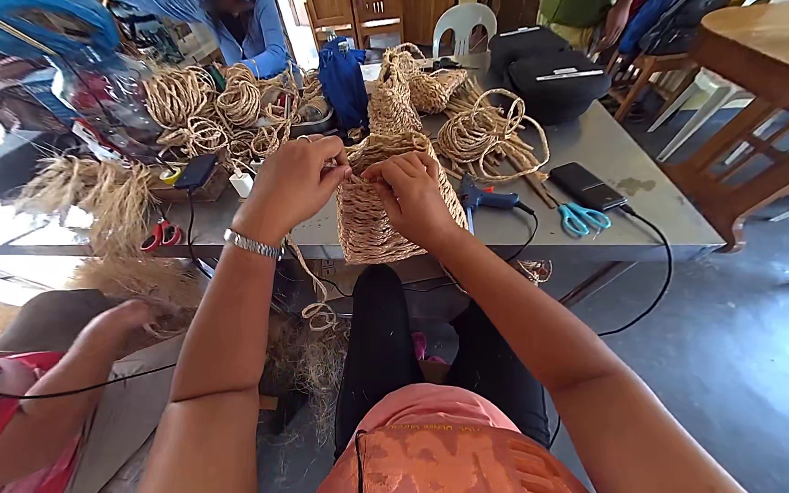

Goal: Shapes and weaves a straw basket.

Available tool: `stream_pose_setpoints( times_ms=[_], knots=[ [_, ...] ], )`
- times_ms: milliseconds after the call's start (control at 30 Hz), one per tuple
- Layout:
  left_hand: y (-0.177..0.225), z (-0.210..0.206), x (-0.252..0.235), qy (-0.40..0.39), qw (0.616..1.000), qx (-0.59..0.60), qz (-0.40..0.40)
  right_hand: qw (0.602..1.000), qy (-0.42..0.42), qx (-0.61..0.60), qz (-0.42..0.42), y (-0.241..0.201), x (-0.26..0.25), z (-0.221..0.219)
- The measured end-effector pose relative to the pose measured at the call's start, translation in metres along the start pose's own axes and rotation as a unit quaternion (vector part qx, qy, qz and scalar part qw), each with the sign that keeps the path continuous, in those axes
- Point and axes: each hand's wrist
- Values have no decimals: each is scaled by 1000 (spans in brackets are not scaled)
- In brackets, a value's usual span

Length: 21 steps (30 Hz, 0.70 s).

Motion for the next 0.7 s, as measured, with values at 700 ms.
stream_pose_setpoints(
  times_ms=[700],
  knots=[
    [-10, -26, 23, 66, 981, 166, 71, 1000, 2, 13, -14, -4, 0, -1]
  ],
)
Point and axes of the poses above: each hand's wrist, its own x-axis away from the middle knuckle, its own z-axis out of the back of the hand, y = z × x, and after that the axes turned 6 degrees about y, right-handed
